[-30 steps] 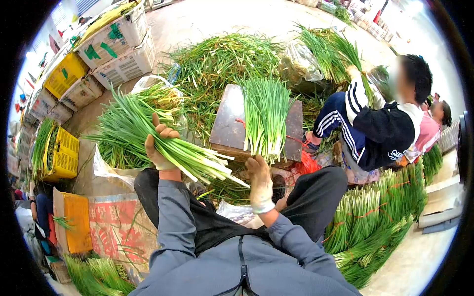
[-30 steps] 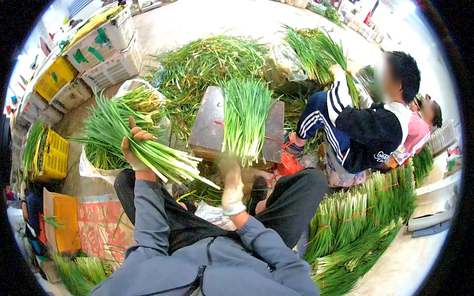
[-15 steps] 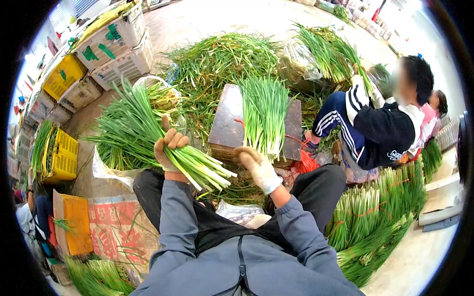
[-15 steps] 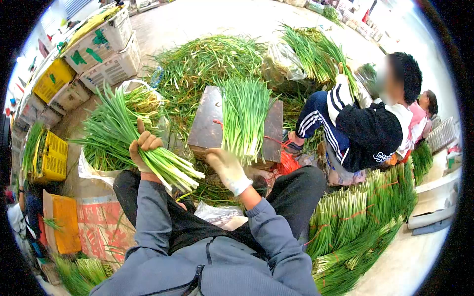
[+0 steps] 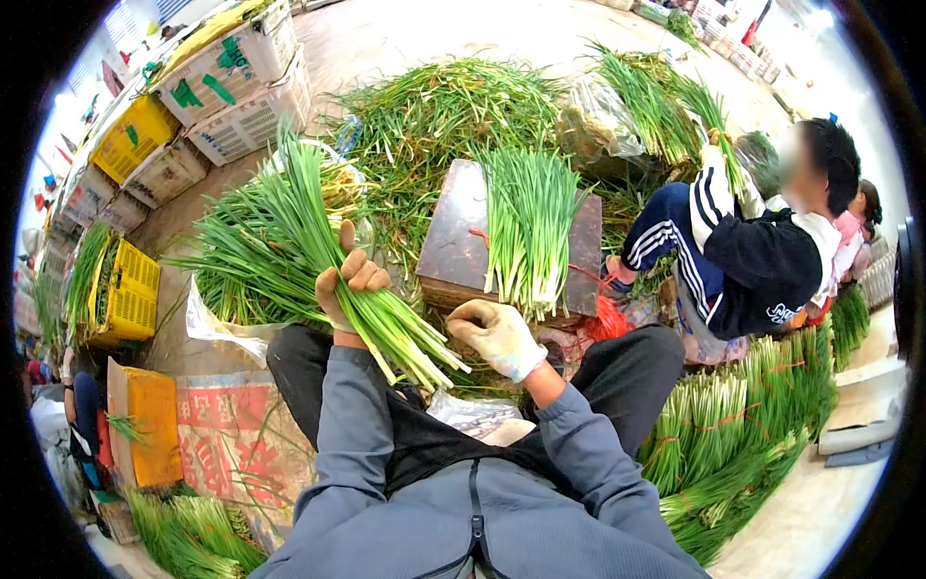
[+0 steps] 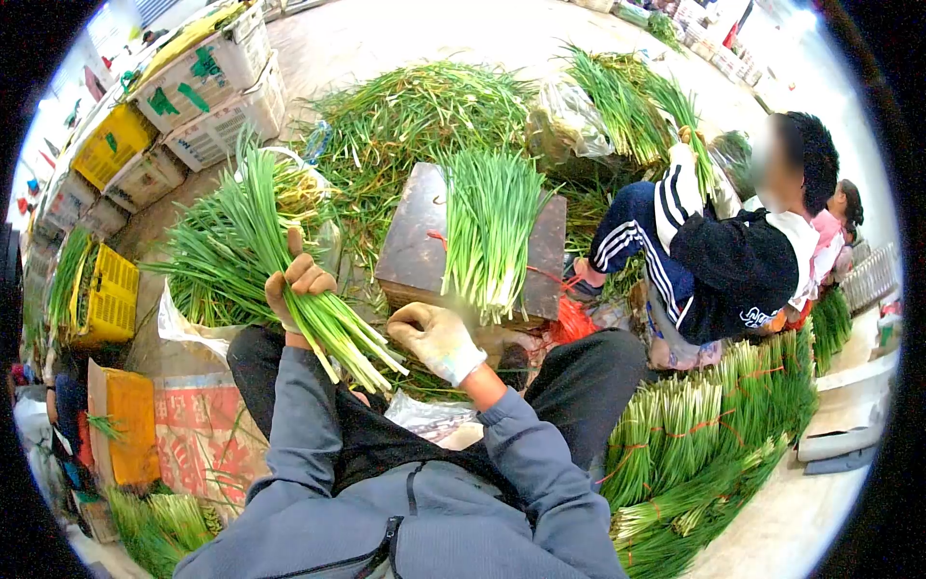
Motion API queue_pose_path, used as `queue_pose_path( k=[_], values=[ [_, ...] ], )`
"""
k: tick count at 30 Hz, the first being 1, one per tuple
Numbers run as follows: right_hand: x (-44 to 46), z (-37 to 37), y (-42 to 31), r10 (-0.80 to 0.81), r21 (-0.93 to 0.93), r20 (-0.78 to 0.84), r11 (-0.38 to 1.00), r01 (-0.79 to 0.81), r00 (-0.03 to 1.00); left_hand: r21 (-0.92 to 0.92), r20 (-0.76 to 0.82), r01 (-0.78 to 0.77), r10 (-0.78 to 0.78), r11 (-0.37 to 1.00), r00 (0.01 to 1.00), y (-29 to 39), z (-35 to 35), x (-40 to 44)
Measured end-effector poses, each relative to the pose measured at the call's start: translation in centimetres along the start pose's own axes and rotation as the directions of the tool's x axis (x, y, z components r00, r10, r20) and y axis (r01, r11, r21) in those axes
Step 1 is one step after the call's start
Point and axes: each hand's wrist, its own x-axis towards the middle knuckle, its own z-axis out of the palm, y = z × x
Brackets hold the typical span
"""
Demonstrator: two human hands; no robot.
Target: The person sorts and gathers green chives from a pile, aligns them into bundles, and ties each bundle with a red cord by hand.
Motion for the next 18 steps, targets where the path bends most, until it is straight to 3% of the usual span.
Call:
queue_pose_path(
  k=[2, 4, 6, 8, 11, 18],
  values=[
    [-0.4, -0.7, -0.5, -0.172, -0.092, -0.131, 0.983, 0.160, 0.976, -0.013, 0.027, 0.012, -0.012, 1.000, 1.000, 0.1, -0.4, 0.1],
    [-0.6, -0.5, -1.6, -0.439, -0.104, -0.158, 0.898, 0.428, 0.884, 0.057, -0.029, 0.004, -0.002, 0.998, 1.000, -0.1, -0.4, 0.1],
    [-1.0, -0.3, -4.0, -0.505, -0.318, 0.011, 0.816, 0.482, 0.863, 0.045, -0.048, 0.015, -0.013, 0.999, 0.999, -0.3, -0.7, 0.4],
    [-0.6, 1.0, -4.0, -0.468, -0.474, 0.077, 0.760, 0.446, 0.880, 0.051, -0.061, 0.022, -0.019, 0.998, 0.998, -0.6, -1.0, 0.8],
    [0.5, 1.3, -3.1, -0.452, -0.533, 0.099, 0.728, 0.431, 0.887, 0.074, -0.091, 0.020, -0.013, 0.997, 0.996, -1.3, -0.9, 0.9],
    [1.0, 0.5, -2.0, -0.423, -0.278, 0.028, 0.867, 0.414, 0.906, 0.137, -0.166, 0.044, -0.021, 0.990, 0.986, -1.8, -0.6, 0.8]
  ],
)
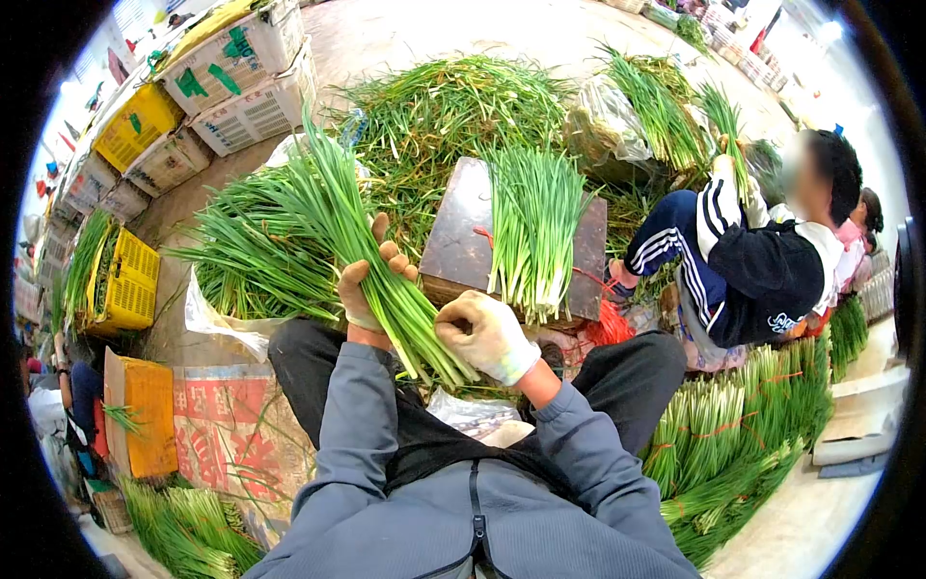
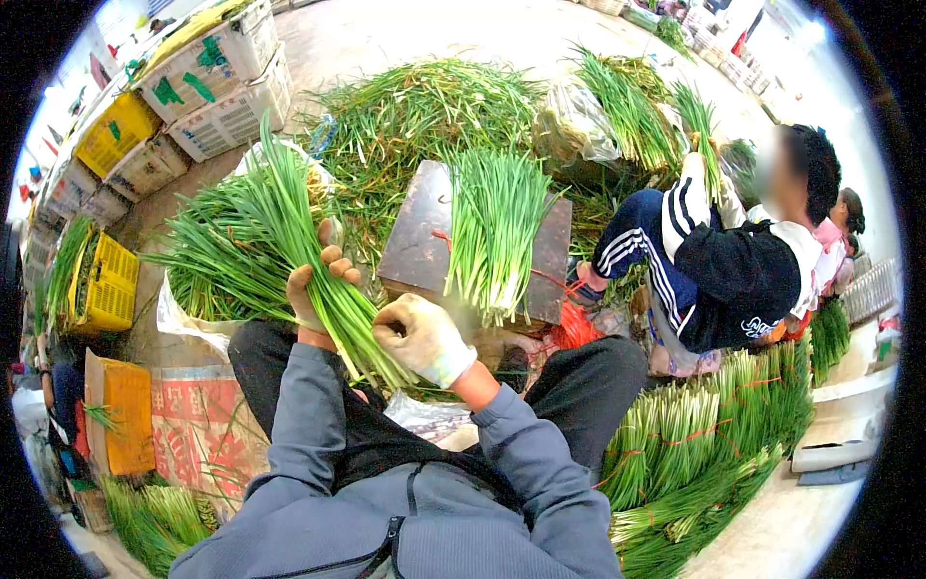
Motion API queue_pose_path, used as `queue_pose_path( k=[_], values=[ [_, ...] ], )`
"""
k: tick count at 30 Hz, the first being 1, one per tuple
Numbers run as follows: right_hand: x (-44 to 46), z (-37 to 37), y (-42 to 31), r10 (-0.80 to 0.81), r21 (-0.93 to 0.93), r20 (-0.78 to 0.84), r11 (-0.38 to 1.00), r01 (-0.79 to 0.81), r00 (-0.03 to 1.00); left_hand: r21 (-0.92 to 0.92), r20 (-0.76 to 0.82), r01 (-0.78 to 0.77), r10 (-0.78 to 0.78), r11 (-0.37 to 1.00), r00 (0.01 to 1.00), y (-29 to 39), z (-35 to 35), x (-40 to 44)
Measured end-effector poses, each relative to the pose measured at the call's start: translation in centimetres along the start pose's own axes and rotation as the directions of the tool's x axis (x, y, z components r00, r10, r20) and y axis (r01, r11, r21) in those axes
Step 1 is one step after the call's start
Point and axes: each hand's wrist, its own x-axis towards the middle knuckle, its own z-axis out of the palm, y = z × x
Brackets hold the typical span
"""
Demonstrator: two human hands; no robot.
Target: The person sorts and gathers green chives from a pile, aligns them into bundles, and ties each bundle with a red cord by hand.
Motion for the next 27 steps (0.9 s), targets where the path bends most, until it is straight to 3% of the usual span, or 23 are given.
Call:
queue_pose_path(
  k=[2, 6, 10, 12, 13, 14, 15, 16, 17, 18, 20, 22, 24, 26, 27],
  values=[
    [-0.3, -0.7, -0.2, 0.140, 0.160, -0.151, 0.980, -0.116, 0.979, 0.011, -0.021, -0.001, 0.001, 1.000, 1.000, -0.1, 0.2, -0.1],
    [-1.2, -2.2, -0.2, 0.395, 0.280, -0.113, 0.893, -0.353, 0.911, -0.003, -0.046, -0.002, 0.002, 1.000, 0.999, -0.1, 0.4, -0.1],
    [-1.9, -2.9, -0.2, 0.222, 0.268, -0.155, 0.948, -0.175, 0.963, 0.029, -0.061, 0.005, -0.004, 1.000, 0.998, 0.0, 0.7, 0.1],
    [-2.6, -4.7, -0.3, 0.494, 0.578, 0.005, 0.708, -0.406, 0.870, 0.121, -0.179, -0.018, 0.040, 0.992, 0.983, 0.3, 1.3, 0.1],
    [-2.9, -4.3, 1.0, 0.518, 0.637, -0.065, 0.680, -0.364, 0.853, 0.150, -0.209, -0.028, 0.059, 0.988, 0.976, 0.4, 1.5, 0.2],
    [-3.2, -4.9, 1.9, 0.538, 0.616, -0.029, 0.674, -0.408, 0.843, 0.149, -0.206, -0.036, 0.066, 0.988, 0.976, 0.8, 1.4, 0.4],
    [-4.1, -4.9, 5.0, 0.427, 0.240, -0.070, 0.884, -0.401, 0.901, 0.207, -0.233, -0.018, 0.067, 0.978, 0.970, 1.2, 0.9, 0.5],
    [-5.0, -4.7, 7.2, 0.309, -0.179, -0.056, 0.933, -0.314, 0.950, 0.261, -0.263, 0.002, 0.069, 0.965, 0.962, 1.3, 0.7, 0.4],
    [-5.0, -5.0, 5.9, 0.538, -0.409, -0.010, 0.767, -0.495, 0.843, 0.235, -0.326, 0.007, 0.073, 0.972, 0.943, 1.2, 1.2, 0.4],
    [-4.8, -5.2, 4.9, 0.519, -0.425, -0.003, 0.773, -0.471, 0.855, 0.232, -0.318, 0.006, 0.071, 0.973, 0.946, 1.2, 0.9, 0.5],
    [-4.1, -4.5, 2.0, 0.423, -0.027, -0.016, 0.906, -0.423, 0.906, 0.479, -0.397, 0.044, 0.172, 0.876, 0.902, 0.7, 0.4, 0.6],
    [-3.3, -1.1, 0.5, 0.282, -0.193, -0.035, 0.939, -0.283, 0.959, 0.496, -0.433, 0.062, 0.185, 0.866, 0.882, -0.7, 0.3, 0.7],
    [-1.6, 2.1, -0.1, 0.308, -0.195, 0.013, 0.934, -0.299, 0.951, 0.611, -0.484, 0.161, 0.204, 0.775, 0.851, -2.0, 0.7, 0.8],
    [-0.5, 4.1, 0.9, 0.454, -0.151, 0.104, 0.887, -0.437, 0.885, 0.431, -0.600, 0.268, 0.052, 0.862, 0.798, -2.8, 0.5, 0.4],
    [-0.3, 4.0, 1.1, 0.481, -0.048, 0.153, 0.876, -0.480, 0.863, 0.458, -0.532, 0.216, 0.071, 0.862, 0.844, -3.1, -0.6, 0.1]
  ],
)
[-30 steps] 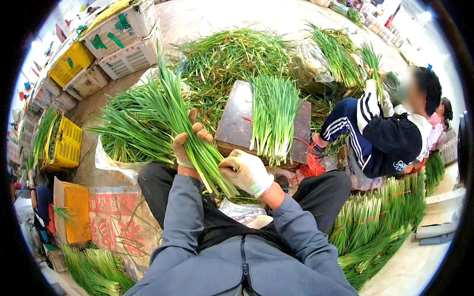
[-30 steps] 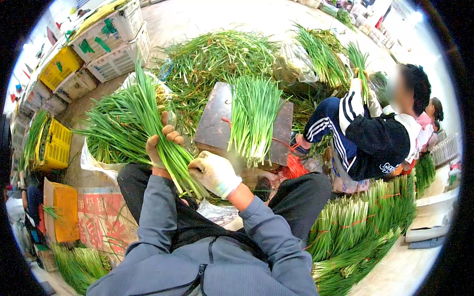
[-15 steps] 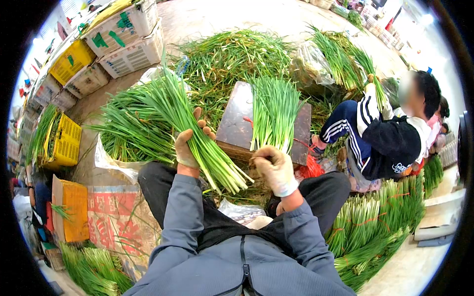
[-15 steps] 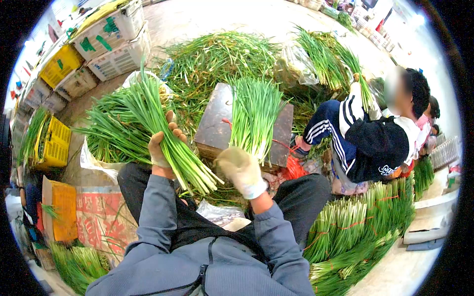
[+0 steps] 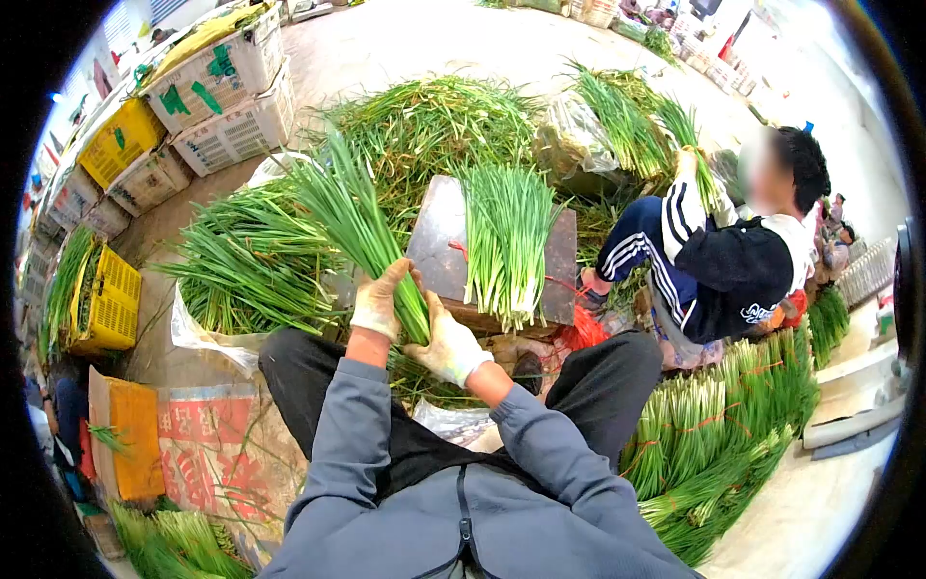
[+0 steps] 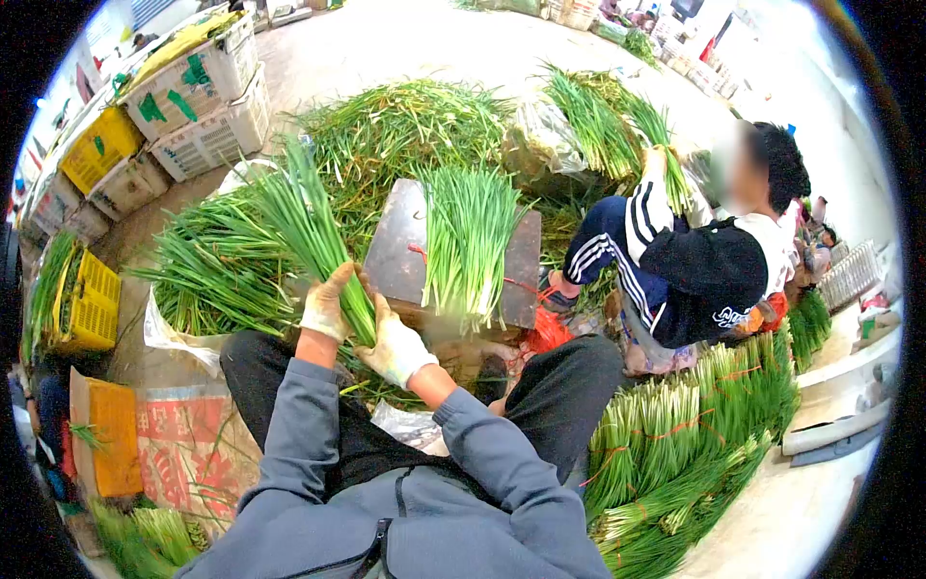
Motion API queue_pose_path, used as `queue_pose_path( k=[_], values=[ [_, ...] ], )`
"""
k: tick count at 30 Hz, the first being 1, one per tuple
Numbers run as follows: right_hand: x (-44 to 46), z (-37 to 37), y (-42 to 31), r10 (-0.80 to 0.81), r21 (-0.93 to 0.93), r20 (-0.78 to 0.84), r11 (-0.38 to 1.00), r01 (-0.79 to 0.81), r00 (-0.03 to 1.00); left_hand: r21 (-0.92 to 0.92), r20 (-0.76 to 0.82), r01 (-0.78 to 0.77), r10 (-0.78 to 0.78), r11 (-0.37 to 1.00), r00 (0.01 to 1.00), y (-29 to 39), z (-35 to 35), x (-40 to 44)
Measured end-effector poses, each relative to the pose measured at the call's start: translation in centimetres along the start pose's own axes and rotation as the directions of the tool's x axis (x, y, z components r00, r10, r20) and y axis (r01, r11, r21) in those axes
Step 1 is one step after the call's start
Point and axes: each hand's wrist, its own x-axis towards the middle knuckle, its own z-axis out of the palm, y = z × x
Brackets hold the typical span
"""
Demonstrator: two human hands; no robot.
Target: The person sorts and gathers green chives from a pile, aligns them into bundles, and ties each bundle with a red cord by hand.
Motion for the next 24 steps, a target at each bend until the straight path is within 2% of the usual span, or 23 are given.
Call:
queue_pose_path(
  k=[1, 2, 3, 4, 5, 7, 8, 9, 11, 13, 14, 15, 16, 17, 18, 19, 21, 22, 23, 24],
  values=[
    [0.1, -0.3, 0.2, 0.026, 0.104, 0.054, 0.994, -0.032, 0.998, -0.014, 0.062, -0.059, 0.060, 0.998, 0.996, -0.8, -0.7, 0.7],
    [-0.1, -0.7, 0.4, 0.012, 0.198, 0.015, 0.980, -0.015, 1.000, -0.024, 0.066, -0.060, 0.062, 0.998, 0.996, -0.4, -0.4, 0.5],
    [-0.5, -0.7, 0.6, 0.005, 0.291, -0.018, 0.957, 0.001, 1.000, -0.034, 0.184, -0.012, 0.018, 0.999, 0.983, 0.1, -0.2, 0.0],
    [0.7, 1.0, 3.5, -0.155, 0.454, -0.128, 0.869, 0.197, 0.980, -0.037, 0.297, 0.034, -0.021, 0.999, 0.955, 0.6, -0.1, -0.6],
    [0.7, 0.7, 3.9, -0.074, 0.458, -0.112, 0.881, 0.117, 0.991, -0.048, 0.293, 0.025, -0.010, 0.999, 0.956, 0.3, 0.1, -0.8],
    [1.1, -0.3, 4.5, 0.011, 0.657, 0.023, 0.754, -0.024, 1.000, -0.001, 0.307, 0.119, -0.113, 0.993, 0.945, -0.6, 0.7, -1.4],
    [2.0, 0.5, 6.4, 0.042, 0.715, 0.020, 0.697, -0.043, 0.999, 0.068, 0.234, 0.195, -0.205, 0.979, 0.950, -4.0, -2.3, 0.2],
    [2.0, 0.3, 6.5, 0.134, 0.818, 0.093, 0.555, -0.153, 0.987, 0.017, 0.226, 0.282, -0.279, 0.959, 0.934, -5.8, -2.4, -0.4],
    [3.1, 1.2, 9.7, 0.238, 0.902, 0.188, 0.342, -0.263, 0.953, -0.123, 0.155, 0.498, -0.479, 0.858, 0.864, -9.5, -3.5, -1.8],
    [4.3, 2.8, 14.5, 0.344, 0.892, 0.314, 0.211, -0.399, 0.885, -0.126, 0.134, 0.562, -0.547, 0.818, 0.826, -12.9, -5.7, -1.6],
    [4.1, 2.6, 15.1, 0.354, 0.853, 0.296, 0.319, -0.412, 0.887, -0.009, -0.029, 0.594, -0.594, 0.805, 0.804, -13.5, -6.3, -1.6],
    [4.1, 2.8, 16.8, 0.362, 0.800, 0.278, 0.424, -0.423, 0.889, -0.062, 0.028, 0.589, -0.588, 0.806, 0.808, -13.5, -6.3, -2.0],
    [4.8, 3.7, 18.6, 0.408, 0.800, 0.281, 0.401, -0.447, 0.869, -0.016, -0.023, 0.595, -0.595, 0.804, 0.803, -13.7, -6.7, -2.1],
    [3.5, 1.2, 14.6, 0.550, 0.682, 0.180, 0.527, -0.507, 0.815, 0.032, -0.073, 0.598, -0.595, 0.801, 0.801, -14.3, -8.0, -1.6],
    [3.9, 1.6, 16.0, 0.480, 0.656, 0.176, 0.594, -0.466, 0.860, 0.013, -0.073, 0.593, -0.591, 0.805, 0.803, -14.2, -8.1, -1.6],
    [4.2, 2.1, 17.3, 0.435, 0.682, 0.191, 0.586, -0.438, 0.880, 0.033, -0.053, 0.580, -0.578, 0.814, 0.815, -13.8, -8.4, -2.0],
    [4.4, 2.8, 19.0, 0.375, 0.718, 0.206, 0.569, -0.400, 0.904, 0.082, -0.155, 0.538, -0.522, 0.839, 0.839, -12.8, -7.9, -2.2],
    [4.4, 3.2, 19.8, 0.359, 0.729, 0.208, 0.564, -0.389, 0.910, 0.047, -0.150, 0.544, -0.532, 0.838, 0.833, -12.4, -7.5, -2.2],
    [3.4, 1.7, 16.8, 0.430, 0.757, 0.230, 0.485, -0.438, 0.873, 0.011, -0.141, 0.547, -0.540, 0.837, 0.830, -12.1, -7.1, -2.1],
    [3.4, 2.0, 17.0, 0.430, 0.757, 0.231, 0.484, -0.439, 0.873, 0.004, -0.182, 0.532, -0.522, 0.847, 0.833, -12.3, -6.6, -2.0]
  ],
)
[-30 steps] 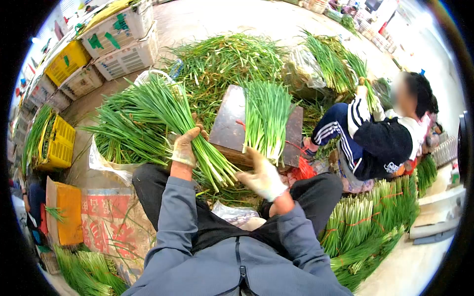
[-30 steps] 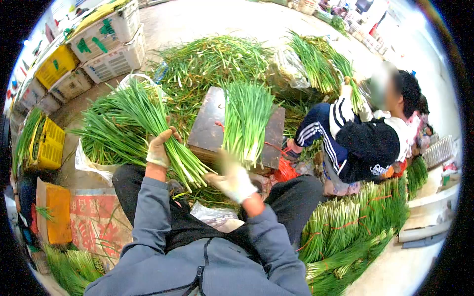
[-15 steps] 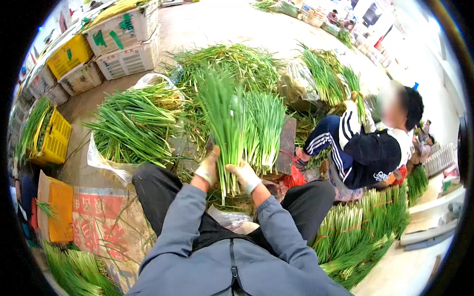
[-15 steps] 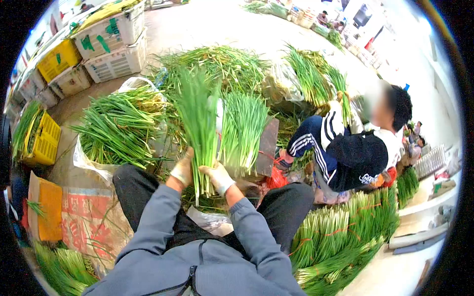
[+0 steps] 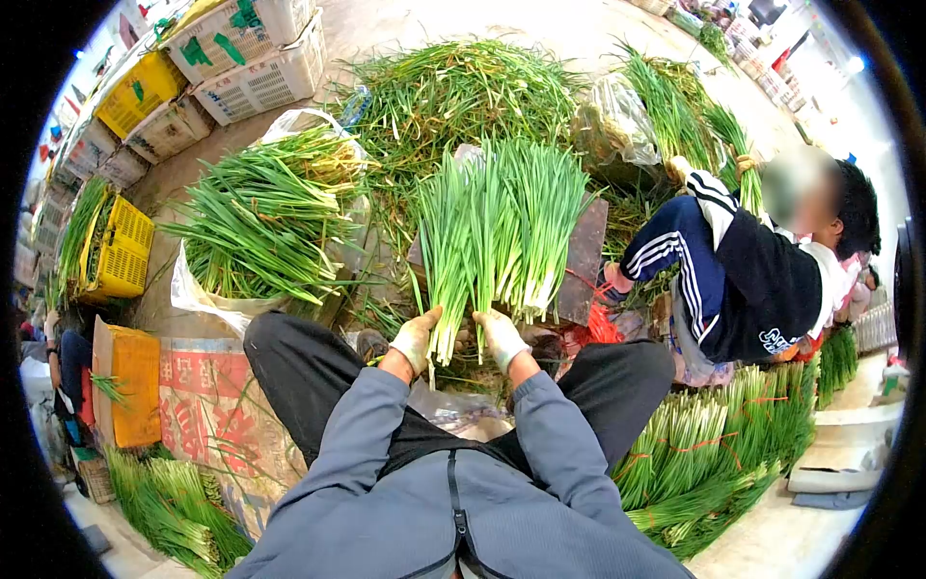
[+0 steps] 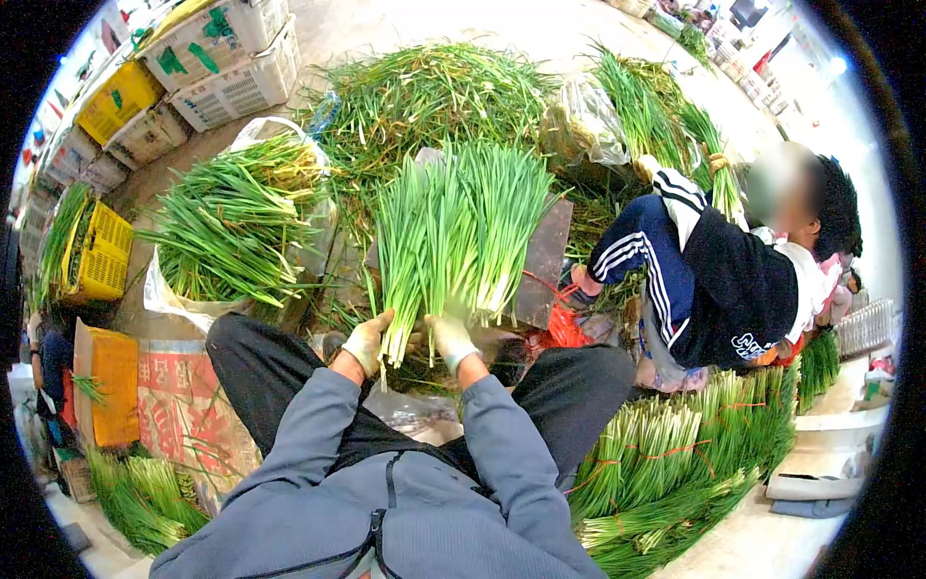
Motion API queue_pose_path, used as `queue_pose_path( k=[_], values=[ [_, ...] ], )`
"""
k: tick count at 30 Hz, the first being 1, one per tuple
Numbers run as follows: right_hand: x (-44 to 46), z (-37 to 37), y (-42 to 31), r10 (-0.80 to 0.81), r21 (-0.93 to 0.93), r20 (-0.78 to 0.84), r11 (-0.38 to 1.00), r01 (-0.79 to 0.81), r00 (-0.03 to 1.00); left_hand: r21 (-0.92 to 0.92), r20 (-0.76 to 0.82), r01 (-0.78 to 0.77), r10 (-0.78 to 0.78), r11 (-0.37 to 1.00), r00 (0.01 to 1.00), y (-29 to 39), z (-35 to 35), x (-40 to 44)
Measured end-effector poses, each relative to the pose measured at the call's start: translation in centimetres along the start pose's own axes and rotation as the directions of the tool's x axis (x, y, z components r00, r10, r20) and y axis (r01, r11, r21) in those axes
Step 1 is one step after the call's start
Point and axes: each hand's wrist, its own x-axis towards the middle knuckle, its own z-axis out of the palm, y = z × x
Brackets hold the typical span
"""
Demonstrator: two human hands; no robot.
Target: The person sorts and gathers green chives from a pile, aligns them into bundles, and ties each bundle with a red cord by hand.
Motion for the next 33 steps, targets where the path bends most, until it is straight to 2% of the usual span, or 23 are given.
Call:
queue_pose_path(
  k=[2, 3, 5, 6, 7, 8, 9, 10, 11, 12, 13, 15, 16, 17, 19, 20, 23, 25, 27, 29, 30, 32, 33],
  values=[
    [0.1, 0.0, 0.9, -0.050, -0.185, -0.013, 0.982, 0.046, 0.999, 0.003, 0.022, -0.008, 0.008, 1.000, 1.000, -0.2, 0.1, 0.0],
    [0.3, 0.2, 1.4, -0.006, -0.035, 0.048, 0.999, 0.007, 0.999, 0.005, 0.045, -0.019, 0.019, 1.000, 0.999, -0.4, 0.0, 0.1],
    [0.1, 1.3, 2.4, -0.037, 0.041, -0.085, 0.998, 0.041, 0.996, -0.134, -0.008, -0.040, 0.040, 0.990, 0.999, -1.3, 0.6, 0.3],
    [-2.4, 2.6, 0.5, -0.041, -0.018, -0.048, 0.999, 0.040, 0.998, -0.156, 0.041, -0.036, 0.043, 0.987, 0.998, -1.7, 0.6, 0.4],
    [0.7, 1.1, 3.7, -0.134, -0.331, -0.012, 0.936, 0.122, 0.991, -0.179, 0.090, -0.030, 0.047, 0.983, 0.995, -2.1, 0.6, 0.3],
    [0.7, 1.1, 3.7, -0.173, -0.498, -0.008, 0.855, 0.146, 0.985, -0.114, 0.118, -0.031, 0.045, 0.993, 0.992, -2.4, 0.5, 0.2],
    [0.7, 1.0, 3.7, -0.211, -0.649, 0.004, 0.743, 0.163, 0.977, -0.152, 0.095, 0.016, -0.001, 0.988, 0.995, -2.8, 0.5, 0.2],
    [0.7, 0.7, 3.5, -0.212, -0.655, 0.004, 0.738, 0.163, 0.977, -0.071, 0.087, -0.043, 0.049, 0.997, 0.995, -3.2, 0.6, 0.5],
    [-0.2, 0.7, 2.1, -0.140, -0.749, -0.039, 0.659, 0.064, 0.989, 0.007, 0.081, -0.102, 0.101, 0.995, 0.992, -3.2, 1.1, 0.2],
    [-1.4, 1.0, 0.4, -0.074, -0.828, -0.091, 0.560, -0.034, 0.993, -0.047, 0.079, -0.074, 0.077, 0.996, 0.994, -3.2, 0.9, 0.4],
    [-3.1, 1.8, -1.8, -0.139, -0.848, -0.169, 0.525, -0.072, 0.976, -0.063, 0.080, -0.078, 0.083, 0.995, 0.993, -3.2, 0.6, 0.7],
    [-5.0, 2.6, -3.8, -0.438, -0.862, -0.142, 0.495, 0.106, 0.888, 0.052, 0.025, -0.151, 0.150, 0.987, 0.988, -3.1, 0.4, 0.6],
    [-3.5, 2.2, -3.1, -0.522, -0.852, -0.119, 0.491, 0.183, 0.844, 0.057, 0.051, -0.130, 0.127, 0.990, 0.991, -3.1, 0.3, 0.5],
    [-3.2, 2.6, -3.6, -0.524, -0.857, -0.113, 0.481, 0.184, 0.844, 0.047, 0.053, -0.135, 0.132, 0.990, 0.990, -2.9, 0.5, 0.1],
    [-2.3, 3.9, -4.7, -0.618, -0.861, 0.051, 0.371, 0.348, 0.785, 0.060, 0.070, -0.099, 0.095, 0.993, 0.993, -2.3, 1.1, -0.7],
    [-1.6, 4.4, -4.9, -0.603, -0.888, 0.083, 0.316, 0.333, 0.793, 0.047, 0.075, -0.092, 0.089, 0.995, 0.993, -2.5, 0.8, -0.2],
    [0.0, 6.2, -6.3, -0.499, -0.958, 0.040, 0.227, 0.175, 0.866, 0.099, 0.047, -0.119, 0.115, 0.988, 0.992, -3.2, -0.5, 0.7],
    [2.6, 5.2, -6.2, -0.376, -0.948, 0.070, 0.262, 0.179, 0.924, 0.103, 0.036, -0.066, 0.062, 0.993, 0.997, -2.6, -0.5, 0.1],
    [3.3, 4.6, -6.4, -0.444, -0.920, 0.167, 0.252, 0.301, 0.880, 0.176, 0.014, -0.081, 0.080, 0.981, 0.997, -2.5, -0.6, 0.4],
    [3.8, 3.6, -7.1, -0.551, -0.777, -0.087, 0.559, 0.289, 0.830, 0.176, -0.002, -0.082, 0.083, 0.981, 0.997, -2.4, -0.6, 0.3],
    [3.2, 3.2, -8.3, -0.504, -0.515, -0.196, 0.783, 0.349, 0.841, 0.158, 0.013, -0.095, 0.095, 0.983, 0.995, -2.1, -0.4, 0.2],
    [4.1, 1.4, -8.7, -0.571, -0.503, -0.151, 0.747, 0.434, 0.807, 0.139, 0.025, -0.101, 0.099, 0.985, 0.995, -2.0, -0.1, -0.2],
    [4.1, 1.1, -8.8, -0.615, -0.523, -0.117, 0.705, 0.478, 0.780, 0.060, 0.062, -0.118, 0.114, 0.991, 0.992, -2.0, 0.2, -0.5]
  ],
)
